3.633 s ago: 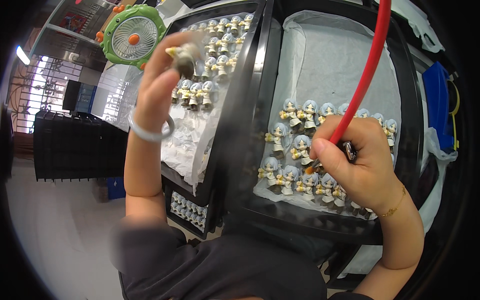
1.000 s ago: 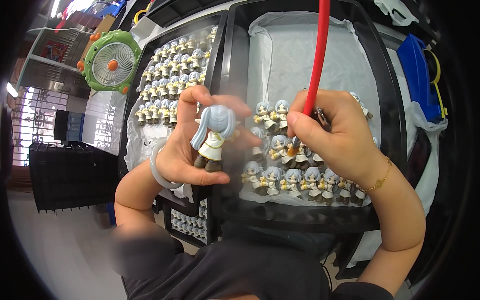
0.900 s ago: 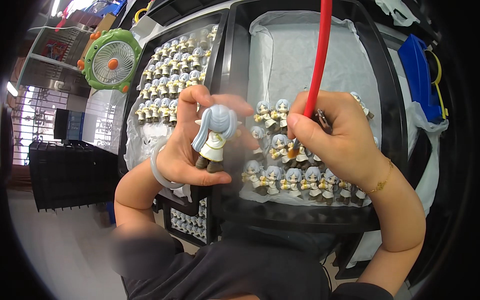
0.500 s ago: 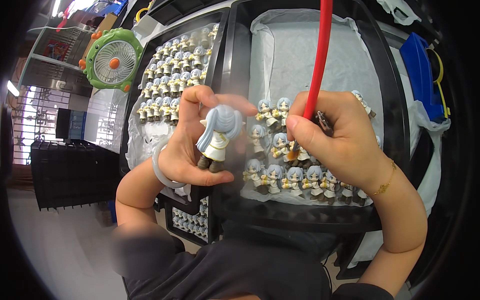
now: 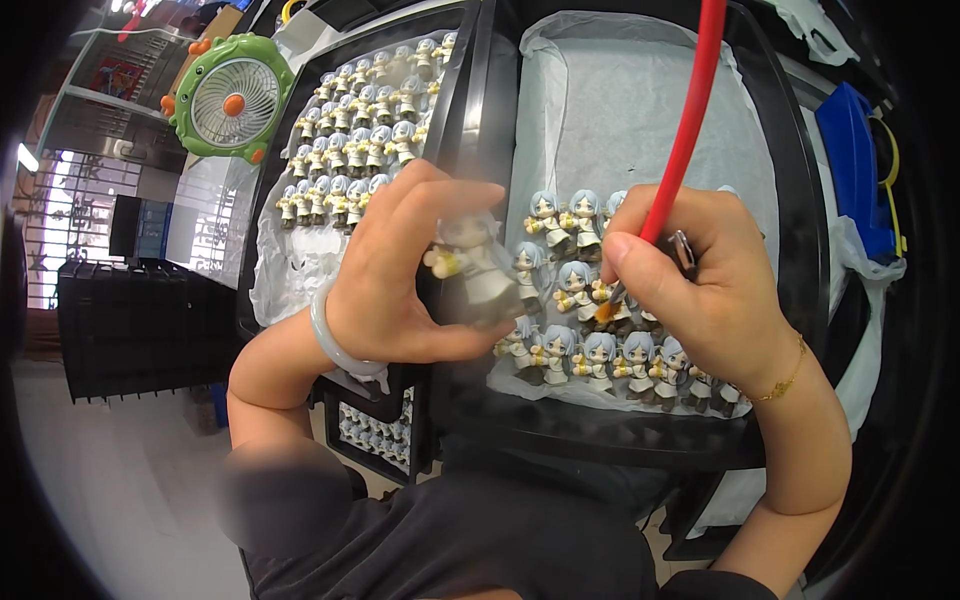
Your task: The person paints small figurines using a red-handled brush. They pick up each figure from a tray, apply paint to specific details, and place the finished figure into a separate tray. The process is repeated for multiple figures throughout the clip.
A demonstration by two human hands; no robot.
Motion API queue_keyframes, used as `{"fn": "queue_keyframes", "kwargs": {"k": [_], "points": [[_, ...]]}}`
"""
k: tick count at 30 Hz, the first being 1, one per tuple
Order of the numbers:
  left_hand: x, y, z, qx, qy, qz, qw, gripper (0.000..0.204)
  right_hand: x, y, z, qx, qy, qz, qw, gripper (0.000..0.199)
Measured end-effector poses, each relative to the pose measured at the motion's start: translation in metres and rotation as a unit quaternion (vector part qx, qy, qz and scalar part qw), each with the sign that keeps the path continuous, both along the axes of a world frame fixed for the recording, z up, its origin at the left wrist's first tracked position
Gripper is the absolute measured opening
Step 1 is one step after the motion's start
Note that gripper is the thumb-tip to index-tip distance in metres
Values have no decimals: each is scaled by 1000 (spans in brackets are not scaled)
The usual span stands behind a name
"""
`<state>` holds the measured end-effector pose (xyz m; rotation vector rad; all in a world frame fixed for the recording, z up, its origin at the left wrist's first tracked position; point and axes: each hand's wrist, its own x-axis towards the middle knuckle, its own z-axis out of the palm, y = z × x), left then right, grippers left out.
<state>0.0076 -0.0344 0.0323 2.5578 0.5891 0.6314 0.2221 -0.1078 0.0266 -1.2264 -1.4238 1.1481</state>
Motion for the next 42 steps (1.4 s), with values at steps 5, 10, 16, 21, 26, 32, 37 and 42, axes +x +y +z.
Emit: {"fn": "queue_keyframes", "kwargs": {"k": [5, 10, 16, 21, 26, 32, 37, 42], "points": [[-1, -1, 5, 58, 42, 16, 997, 60, -1, -1, 1, -6, -1, 0, 1000, 17], [-2, -1, 4, 60, 50, 19, 997, 62, 0, -1, 1, 5, -15, 5, 1000, 18], [-3, 0, 2, 62, 40, 14, 997, 62, -2, -1, 2, 7, -23, 2, 1000, 20], [-1, -1, 1, 61, 39, 9, 997, 62, -1, -2, 2, 6, -25, -1, 1000, 20], [-2, -2, 4, 59, 58, 9, 997, 60, 0, 0, -1, 6, -11, 1, 1000, 20], [-23, 24, 35, 49, -47, 11, 998, 58, 6, 5, -13, -1, -7, -31, 999, 20], [-104, 66, 59, 94, 93, 148, 980, 65, 3, 2, -15, 3, -33, -28, 999, 19], [-204, 70, 12, 100, 391, 317, 858, 63, 0, -4, 0, 42, -52, -22, 998, 15]]}}
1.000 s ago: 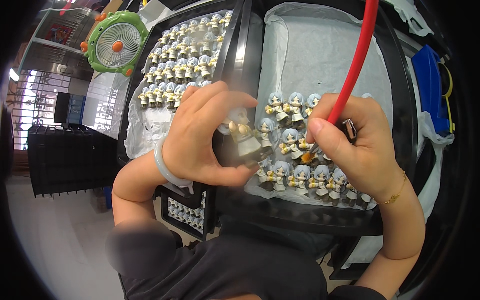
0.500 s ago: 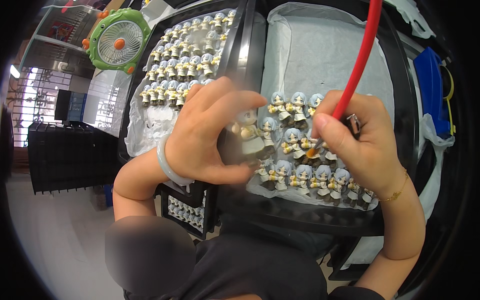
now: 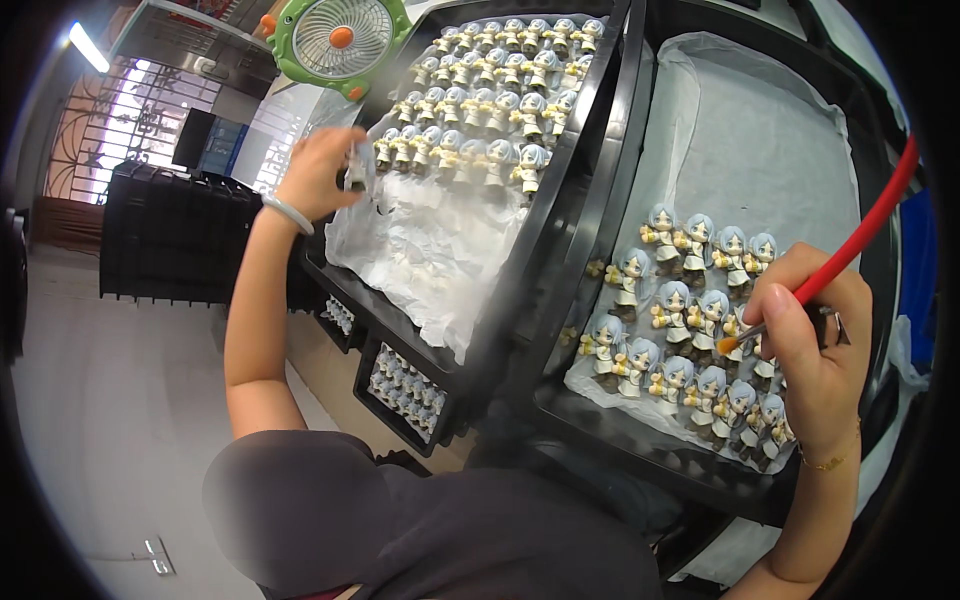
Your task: The person paints small figurines using a red-handled brush. They pick up each figure from a tray, apply paint to specific details, and place the finished figure into a separate tray. The process is repeated for multiple figures throughout the clip.
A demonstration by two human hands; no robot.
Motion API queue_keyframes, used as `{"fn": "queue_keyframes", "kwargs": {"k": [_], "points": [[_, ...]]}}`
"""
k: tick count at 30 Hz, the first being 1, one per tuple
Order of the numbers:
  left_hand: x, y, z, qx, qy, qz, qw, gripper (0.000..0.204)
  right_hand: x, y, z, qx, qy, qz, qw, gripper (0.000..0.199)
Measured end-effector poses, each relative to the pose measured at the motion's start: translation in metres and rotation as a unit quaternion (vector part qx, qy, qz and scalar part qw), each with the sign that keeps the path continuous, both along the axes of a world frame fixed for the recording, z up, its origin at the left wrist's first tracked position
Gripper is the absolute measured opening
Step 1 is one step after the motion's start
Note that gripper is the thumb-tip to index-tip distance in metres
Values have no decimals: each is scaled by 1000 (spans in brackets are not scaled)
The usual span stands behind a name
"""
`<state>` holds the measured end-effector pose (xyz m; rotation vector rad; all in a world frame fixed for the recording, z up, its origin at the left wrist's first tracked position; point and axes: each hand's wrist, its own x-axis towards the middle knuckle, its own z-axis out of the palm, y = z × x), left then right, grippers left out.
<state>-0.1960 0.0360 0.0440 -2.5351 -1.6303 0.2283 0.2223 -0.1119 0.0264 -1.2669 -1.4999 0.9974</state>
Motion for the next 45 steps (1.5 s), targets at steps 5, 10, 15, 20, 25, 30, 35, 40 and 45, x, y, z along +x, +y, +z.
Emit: {"fn": "queue_keyframes", "kwargs": {"k": [5, 10, 15, 20, 25, 30, 35, 40, 45], "points": [[-27, -16, -38, 21, 105, -1, 994, 70, -2, -2, 1, -5, 12, -8, 1000, 16], [-11, -18, -36, 55, 163, 61, 983, 78, -3, -3, 6, 32, 24, -8, 999, 16], [92, -23, -1, 55, -147, -206, 966, 49, 6, 5, 7, 14, 61, -20, 998, 16], [232, -42, -14, 72, -121, -359, 923, 28, 14, 10, -1, -57, 67, 3, 996, 11], [283, -22, -70, -134, 150, -363, 910, 32, 9, 10, -8, 61, 14, 1, 998, 16], [297, -24, -59, -251, 83, -328, 907, 27, 12, 10, -9, 119, -25, -7, 993, 17], [279, -29, -54, -144, 122, -377, 907, 28, 9, 8, 0, 30, 38, 23, 999, 18], [254, -60, -7, -12, -142, -337, 931, 26, 9, 7, 2, 33, 71, 30, 996, 14], [212, -59, 5, -233, -460, -225, 827, 22, 7, 3, 10, 80, 31, 31, 996, 14]]}}
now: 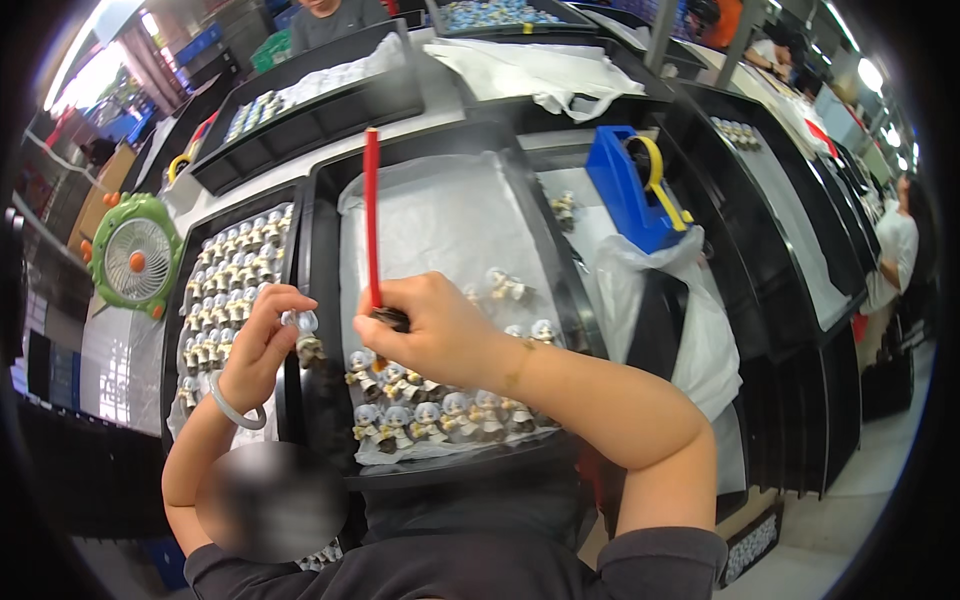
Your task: The person paints small figurines using a red-handled brush. They pick up each figure from a tray, apply paint to specific details, and place the finished figure into a separate tray. The process is repeated for multiple figures throughout the clip.
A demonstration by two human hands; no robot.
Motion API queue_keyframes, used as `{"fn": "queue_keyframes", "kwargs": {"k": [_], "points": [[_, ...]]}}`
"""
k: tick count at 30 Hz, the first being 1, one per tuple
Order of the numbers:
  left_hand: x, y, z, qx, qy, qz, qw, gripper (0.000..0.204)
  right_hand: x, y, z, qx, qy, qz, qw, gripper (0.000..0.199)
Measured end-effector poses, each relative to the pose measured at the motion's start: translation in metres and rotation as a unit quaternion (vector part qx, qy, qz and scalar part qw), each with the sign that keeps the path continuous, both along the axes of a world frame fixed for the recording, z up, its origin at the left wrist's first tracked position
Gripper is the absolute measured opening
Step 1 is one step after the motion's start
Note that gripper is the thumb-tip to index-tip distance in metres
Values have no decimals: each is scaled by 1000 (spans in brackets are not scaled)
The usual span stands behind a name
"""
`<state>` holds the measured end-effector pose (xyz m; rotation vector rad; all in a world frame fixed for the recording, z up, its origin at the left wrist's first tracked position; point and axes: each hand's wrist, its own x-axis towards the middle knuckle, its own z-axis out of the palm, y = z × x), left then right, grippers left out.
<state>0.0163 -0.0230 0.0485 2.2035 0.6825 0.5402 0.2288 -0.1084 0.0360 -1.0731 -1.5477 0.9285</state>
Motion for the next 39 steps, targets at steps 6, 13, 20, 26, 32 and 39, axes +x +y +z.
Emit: {"fn": "queue_keyframes", "kwargs": {"k": [6, 13, 20, 26, 32, 39], "points": [[-29, 1, -23, -496, -256, -19, 830, 51, -5, -2, -2, -61, -12, 19, 998, 13], [-31, 1, -23, -321, -252, -68, 910, 77, -7, 0, -10, -101, -18, -7, 995, 14], [-31, 2, -26, -208, -238, -103, 943, 74, -9, -1, -9, -85, -43, -27, 995, 17], [-33, -9, -9, 109, -10, -16, 994, 62, -10, 0, -8, -80, -40, -24, 996, 20], [-33, -11, -14, 210, 42, 16, 977, 58, -13, -2, -7, -68, -38, -23, 997, 19], [-31, -10, -16, 202, 36, 10, 979, 54, -14, -4, -5, -73, -34, -26, 996, 18]]}}
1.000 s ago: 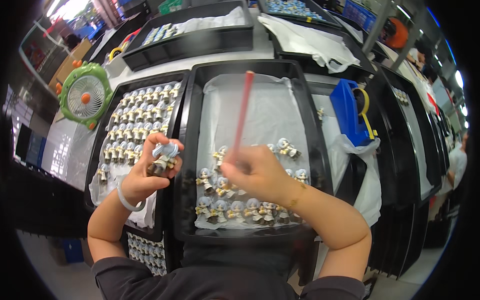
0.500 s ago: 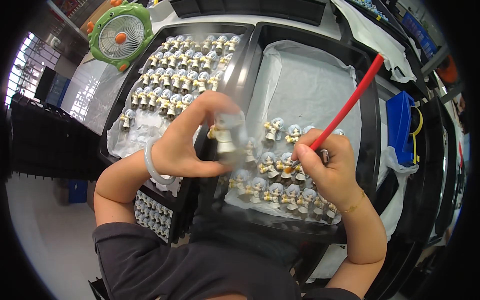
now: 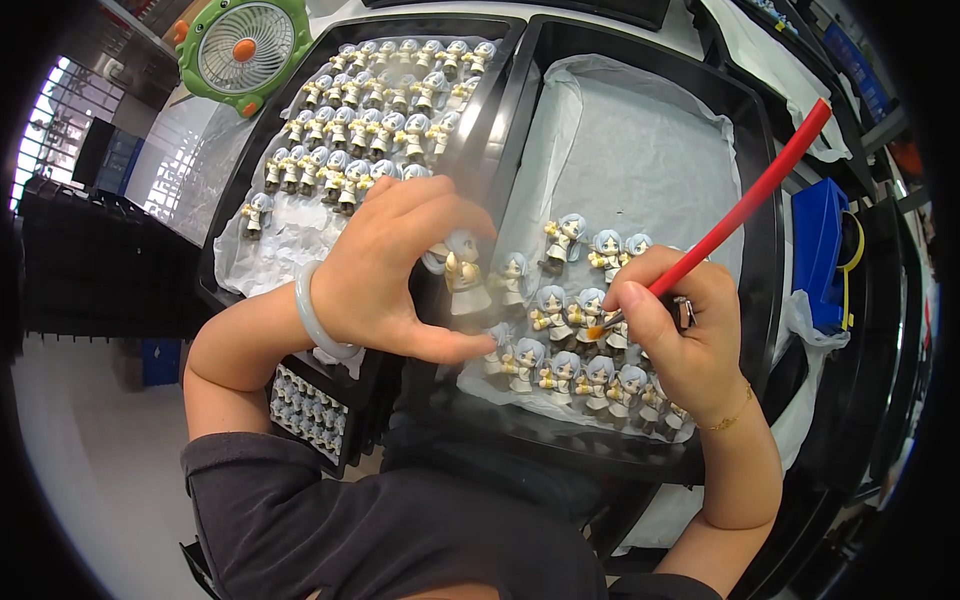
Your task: The person paints small figurines using a red-handled brush. They pick up each figure from a tray, apply paint to specific details, and place the finished figure into a separate tray. The process is repeated for multiple figures throughout the clip.
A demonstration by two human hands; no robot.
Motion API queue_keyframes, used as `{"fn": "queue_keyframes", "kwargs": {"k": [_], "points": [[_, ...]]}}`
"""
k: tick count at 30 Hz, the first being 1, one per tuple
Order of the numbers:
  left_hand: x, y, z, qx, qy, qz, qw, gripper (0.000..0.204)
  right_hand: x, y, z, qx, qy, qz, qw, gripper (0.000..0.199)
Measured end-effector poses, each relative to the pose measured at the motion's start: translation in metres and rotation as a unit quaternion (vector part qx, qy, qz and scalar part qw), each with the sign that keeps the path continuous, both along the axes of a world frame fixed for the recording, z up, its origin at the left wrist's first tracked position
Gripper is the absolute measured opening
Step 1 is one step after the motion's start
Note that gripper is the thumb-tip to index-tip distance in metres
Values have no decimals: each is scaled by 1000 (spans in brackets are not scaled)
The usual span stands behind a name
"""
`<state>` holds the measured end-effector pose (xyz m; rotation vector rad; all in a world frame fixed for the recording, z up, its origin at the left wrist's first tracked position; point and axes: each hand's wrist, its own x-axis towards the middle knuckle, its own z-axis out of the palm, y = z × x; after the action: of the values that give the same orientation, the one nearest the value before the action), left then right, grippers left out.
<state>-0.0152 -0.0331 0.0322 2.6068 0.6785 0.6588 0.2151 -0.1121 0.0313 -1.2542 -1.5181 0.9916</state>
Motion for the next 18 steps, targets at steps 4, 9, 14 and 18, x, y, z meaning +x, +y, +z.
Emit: {"fn": "queue_keyframes", "kwargs": {"k": [4, 9, 14, 18], "points": [[0, 0, 0, 3, -2, -6, 1000, 54, 3, 3, -2, -4, -9, 11, 1000, 17], [-9, 10, 4, 6, -70, -31, 997, 59, 3, 9, -7, -14, -8, -1, 1000, 17], [-68, 52, 58, -31, -50, 72, 996, 61, 7, 4, -10, -20, 2, -28, 999, 17], [-140, 67, 41, 6, 119, 266, 957, 61, 4, -1, -4, 9, 1, -15, 1000, 15]]}}
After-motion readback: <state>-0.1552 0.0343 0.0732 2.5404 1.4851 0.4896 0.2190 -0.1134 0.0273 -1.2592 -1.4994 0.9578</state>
